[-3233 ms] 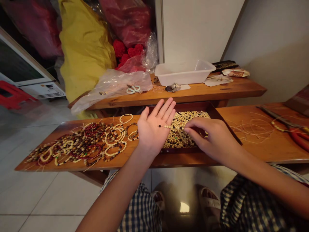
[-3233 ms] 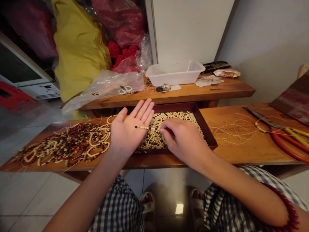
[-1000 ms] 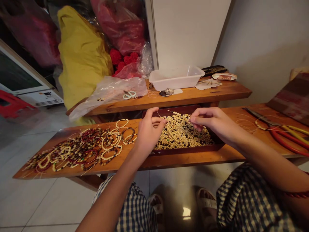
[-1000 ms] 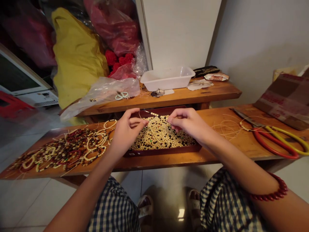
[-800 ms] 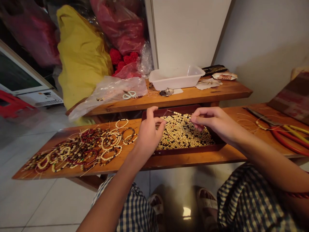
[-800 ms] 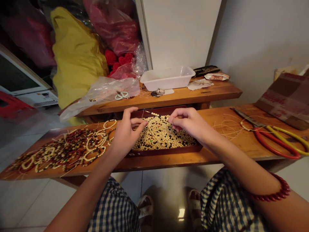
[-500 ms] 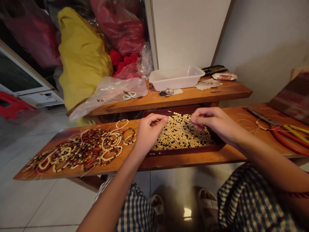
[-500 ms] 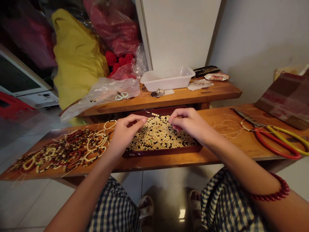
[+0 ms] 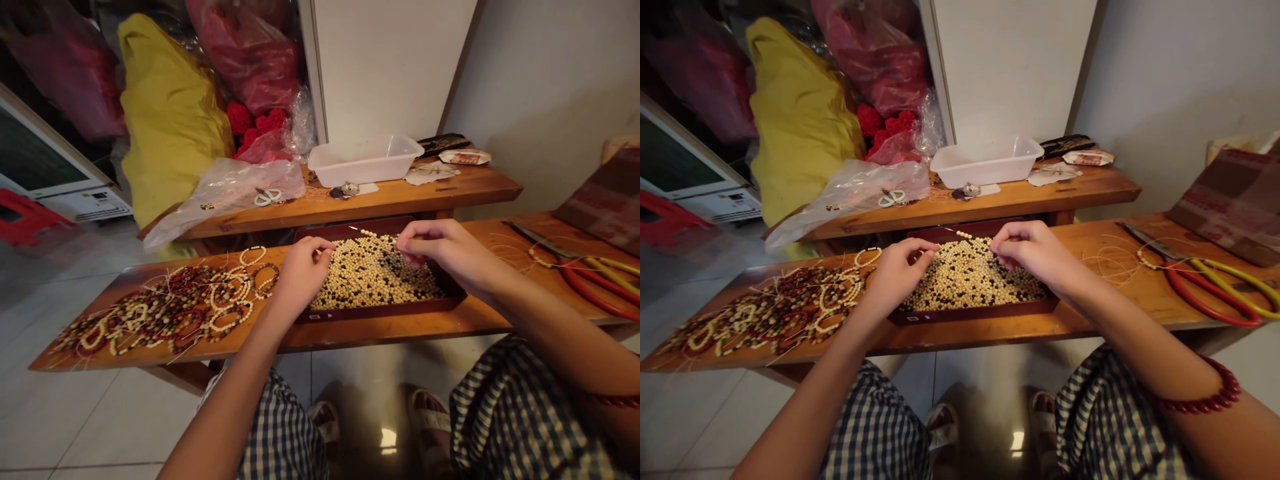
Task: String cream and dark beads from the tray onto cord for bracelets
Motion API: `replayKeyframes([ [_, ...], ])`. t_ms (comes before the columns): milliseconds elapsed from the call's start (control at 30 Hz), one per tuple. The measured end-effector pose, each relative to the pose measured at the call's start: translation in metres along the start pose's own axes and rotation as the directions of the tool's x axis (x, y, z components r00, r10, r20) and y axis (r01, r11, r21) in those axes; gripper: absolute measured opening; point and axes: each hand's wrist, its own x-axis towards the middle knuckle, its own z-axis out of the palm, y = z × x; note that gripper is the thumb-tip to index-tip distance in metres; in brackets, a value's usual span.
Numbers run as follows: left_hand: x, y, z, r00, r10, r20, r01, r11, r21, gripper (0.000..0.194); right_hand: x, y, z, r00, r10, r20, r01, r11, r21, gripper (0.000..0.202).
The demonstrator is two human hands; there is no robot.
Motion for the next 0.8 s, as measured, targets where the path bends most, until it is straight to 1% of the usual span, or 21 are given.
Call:
replayKeyframes([
  [67,0.001,-0.004,0.001,0.996,0.065,0.056,-0.071,0.991,0.113,0.019,0.000,0.000,0.000,1.000,0.001,-0.001,-0.001,1.000,-0.004,0.015],
  [133,0.001,-0.006,0.003,0.980,0.131,0.151,-0.156,0.973,0.169,0.020,0.000,0.000,0.001,1.000,-0.003,0.001,0.003,1.000,-0.004,0.014],
  [233,-0.001,-0.006,0.007,0.926,0.204,0.319,-0.268,0.948,0.172,0.019,0.000,0.000,0.002,1.000,-0.008,0.008,0.008,1.000,-0.008,0.013],
  [300,-0.002,-0.004,0.010,0.896,0.225,0.383,-0.310,0.934,0.176,0.018,0.001,0.000,0.003,1.000,-0.009,0.011,0.009,1.000,-0.013,0.013],
  [533,-0.003,-0.001,0.016,0.857,0.236,0.458,-0.359,0.911,0.204,0.017,0.000,-0.001,0.002,1.000,0.004,0.010,-0.004,1.000,-0.009,0.014],
  [800,-0.003,0.005,0.015,0.836,0.258,0.484,-0.405,0.886,0.227,0.015,-0.001,-0.001,0.003,1.000,-0.019,0.022,0.019,1.000,-0.015,0.014],
])
